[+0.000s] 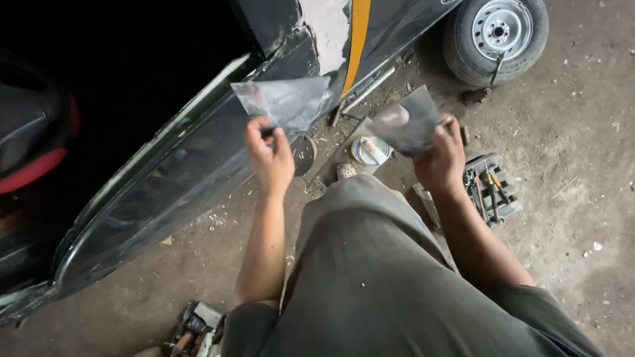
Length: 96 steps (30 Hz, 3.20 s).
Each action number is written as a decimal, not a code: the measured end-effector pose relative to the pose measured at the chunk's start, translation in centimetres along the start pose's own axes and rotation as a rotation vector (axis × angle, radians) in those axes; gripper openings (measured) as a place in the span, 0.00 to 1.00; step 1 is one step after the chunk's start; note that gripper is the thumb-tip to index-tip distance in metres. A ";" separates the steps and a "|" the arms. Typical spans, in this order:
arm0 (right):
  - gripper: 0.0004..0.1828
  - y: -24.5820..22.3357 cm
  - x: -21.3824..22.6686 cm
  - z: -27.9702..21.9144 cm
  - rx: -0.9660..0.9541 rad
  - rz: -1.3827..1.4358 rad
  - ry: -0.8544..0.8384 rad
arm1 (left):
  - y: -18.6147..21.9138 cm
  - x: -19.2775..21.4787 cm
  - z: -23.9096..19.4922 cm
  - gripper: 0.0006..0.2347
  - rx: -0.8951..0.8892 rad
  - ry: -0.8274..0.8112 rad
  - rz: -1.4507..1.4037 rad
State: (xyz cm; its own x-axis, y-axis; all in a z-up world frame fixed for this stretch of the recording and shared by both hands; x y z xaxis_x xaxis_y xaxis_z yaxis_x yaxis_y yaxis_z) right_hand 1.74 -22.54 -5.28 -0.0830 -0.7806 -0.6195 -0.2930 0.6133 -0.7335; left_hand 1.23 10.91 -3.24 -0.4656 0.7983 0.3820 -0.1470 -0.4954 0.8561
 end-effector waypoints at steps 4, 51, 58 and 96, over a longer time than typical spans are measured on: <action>0.22 -0.9 -3.0 0.6 -0.147 0.162 -0.117 | 1.4 1.5 1.0 0.11 -0.222 0.018 0.043; 0.22 -3.8 -11.8 -1.8 0.578 -1.329 -0.537 | 11.6 -1.4 0.0 0.08 -0.640 -0.213 -0.143; 0.21 -8.5 -11.7 0.4 0.578 -0.879 -0.736 | 8.0 -4.6 -0.6 0.10 -0.033 0.014 -0.426; 0.29 -1.9 -3.5 8.6 -0.647 0.464 -0.637 | -5.3 2.2 -4.4 0.20 -0.802 0.259 0.589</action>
State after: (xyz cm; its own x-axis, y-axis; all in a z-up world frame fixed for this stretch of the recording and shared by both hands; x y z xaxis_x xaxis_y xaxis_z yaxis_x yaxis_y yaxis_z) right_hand 10.76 -19.95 -4.11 0.1473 -0.1571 -0.9765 -0.8353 0.5090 -0.2078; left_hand -2.82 13.83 -8.47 -0.8125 0.3032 0.4978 -0.3297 -0.9434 0.0364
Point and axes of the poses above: each hand's wrist, its own z-axis towards the middle knuckle, its own x-axis out of the back of the hand, y = z × x, the point moved 2 cm from there along z, towards the middle knuckle, and after that the axes turned 12 degrees about -x, right-handed, at the moved point
